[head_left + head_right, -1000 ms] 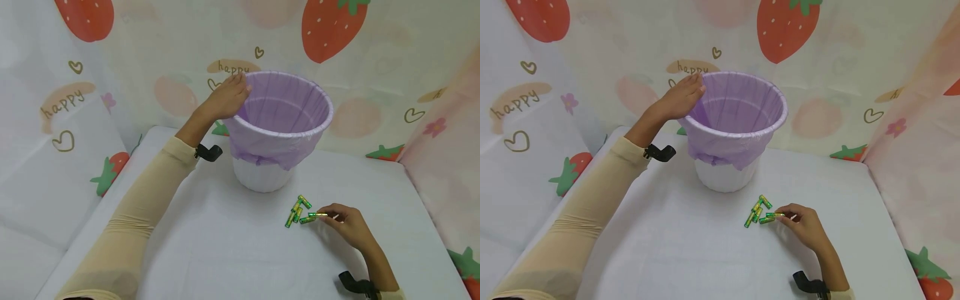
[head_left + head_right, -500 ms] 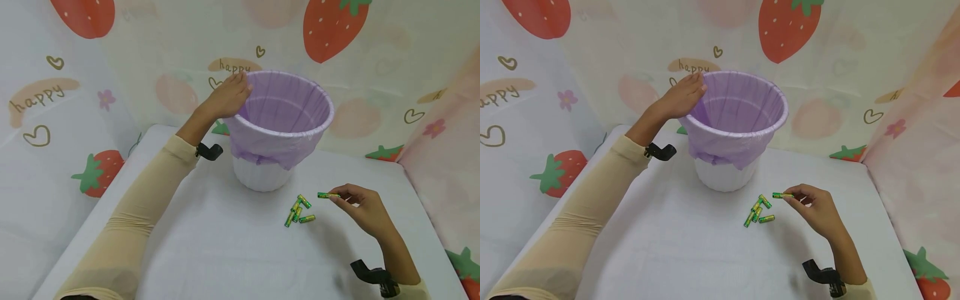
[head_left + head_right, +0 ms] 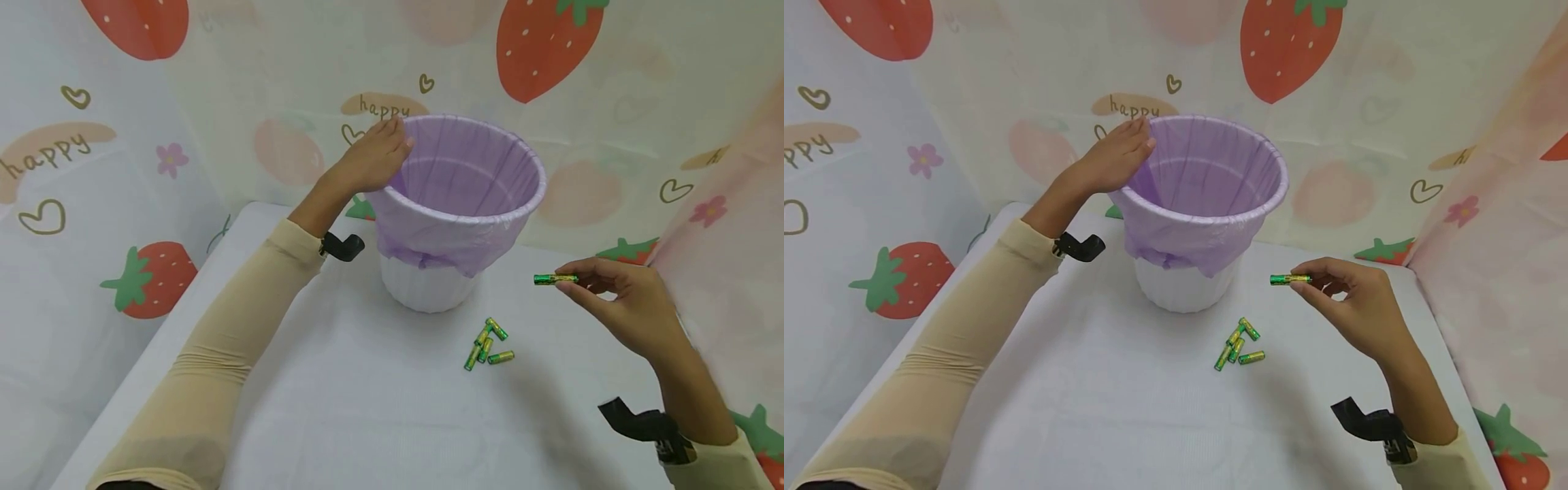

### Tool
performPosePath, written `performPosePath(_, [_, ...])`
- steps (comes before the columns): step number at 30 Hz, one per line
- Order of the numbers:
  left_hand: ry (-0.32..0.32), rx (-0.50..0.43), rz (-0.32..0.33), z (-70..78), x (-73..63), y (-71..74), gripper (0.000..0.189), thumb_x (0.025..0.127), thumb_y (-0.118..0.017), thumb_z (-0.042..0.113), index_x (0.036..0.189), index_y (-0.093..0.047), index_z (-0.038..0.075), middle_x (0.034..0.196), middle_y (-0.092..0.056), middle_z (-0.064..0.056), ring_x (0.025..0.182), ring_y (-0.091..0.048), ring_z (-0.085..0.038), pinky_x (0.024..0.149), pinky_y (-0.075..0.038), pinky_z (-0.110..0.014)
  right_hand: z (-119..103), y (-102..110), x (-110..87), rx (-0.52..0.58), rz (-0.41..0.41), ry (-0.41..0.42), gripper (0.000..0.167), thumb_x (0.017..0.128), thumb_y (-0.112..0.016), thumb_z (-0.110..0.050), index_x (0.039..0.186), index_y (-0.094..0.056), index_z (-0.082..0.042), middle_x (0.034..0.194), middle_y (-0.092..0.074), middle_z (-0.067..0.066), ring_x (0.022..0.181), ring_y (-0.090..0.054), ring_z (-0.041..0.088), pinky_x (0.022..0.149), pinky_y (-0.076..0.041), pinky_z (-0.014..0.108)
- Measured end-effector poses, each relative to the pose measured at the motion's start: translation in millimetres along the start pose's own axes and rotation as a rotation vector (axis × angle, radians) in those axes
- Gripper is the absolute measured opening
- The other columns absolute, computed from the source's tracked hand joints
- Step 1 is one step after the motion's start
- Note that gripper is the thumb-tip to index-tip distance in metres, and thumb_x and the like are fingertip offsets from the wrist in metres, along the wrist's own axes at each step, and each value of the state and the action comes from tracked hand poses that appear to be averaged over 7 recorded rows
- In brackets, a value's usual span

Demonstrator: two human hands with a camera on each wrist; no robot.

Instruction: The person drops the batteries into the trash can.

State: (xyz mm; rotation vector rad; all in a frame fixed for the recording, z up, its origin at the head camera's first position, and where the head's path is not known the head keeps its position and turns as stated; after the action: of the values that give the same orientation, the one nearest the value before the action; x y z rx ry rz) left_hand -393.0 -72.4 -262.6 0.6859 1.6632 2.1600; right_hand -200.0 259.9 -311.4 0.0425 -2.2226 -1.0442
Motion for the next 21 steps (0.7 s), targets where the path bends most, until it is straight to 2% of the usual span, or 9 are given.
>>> performPosePath(7, [0.015,-0.014,-0.011,1.4,-2.9,2.1,0.063,0.112,-0.011,0.032,0.156,-0.007,-0.014,0.166,-0.003,-0.027,0.156,0.000,-0.034,0.126,0.006,-0.033,-25.9,17.2,22.4,-0.041,-0.013,0.040,0.032,0.080,-0.082,0.005,0.106,-0.078,-0.013,0.085,-0.072,-0.010,0.073,-0.063,-0.003,0.068,-0.047,0.008])
performPosePath(13, [0.015,-0.002,-0.014,2.2,-3.7,2.9,0.063,0.112,-0.012,0.030,0.156,-0.008,-0.014,0.166,-0.005,-0.027,0.156,-0.001,-0.034,0.126,0.004,-0.034,-48.4,25.2,43.7,-0.024,-0.025,0.118,0.033,0.079,-0.082,0.008,0.105,-0.078,-0.011,0.089,-0.073,-0.007,0.077,-0.064,0.002,0.071,-0.051,0.007])
performPosePath(21, [0.017,-0.018,-0.023,2.9,-3.1,2.6,0.063,0.112,-0.012,0.031,0.156,-0.006,-0.014,0.166,-0.003,-0.027,0.156,0.001,-0.034,0.126,0.005,-0.033,-60.7,28.7,71.3,-0.023,-0.018,0.136,0.029,0.082,-0.081,0.005,0.107,-0.079,-0.010,0.089,-0.072,-0.010,0.078,-0.064,0.001,0.071,-0.051,0.008])
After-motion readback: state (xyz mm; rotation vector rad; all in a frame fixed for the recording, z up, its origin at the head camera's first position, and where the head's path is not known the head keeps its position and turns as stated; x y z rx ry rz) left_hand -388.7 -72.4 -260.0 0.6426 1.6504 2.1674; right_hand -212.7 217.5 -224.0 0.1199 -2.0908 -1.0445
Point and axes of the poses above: each hand's wrist, its own x-axis towards the middle knuckle, its own y-axis out of the back of the hand, z = x × y, the point moved 4 cm from there along x, towards the middle knuckle
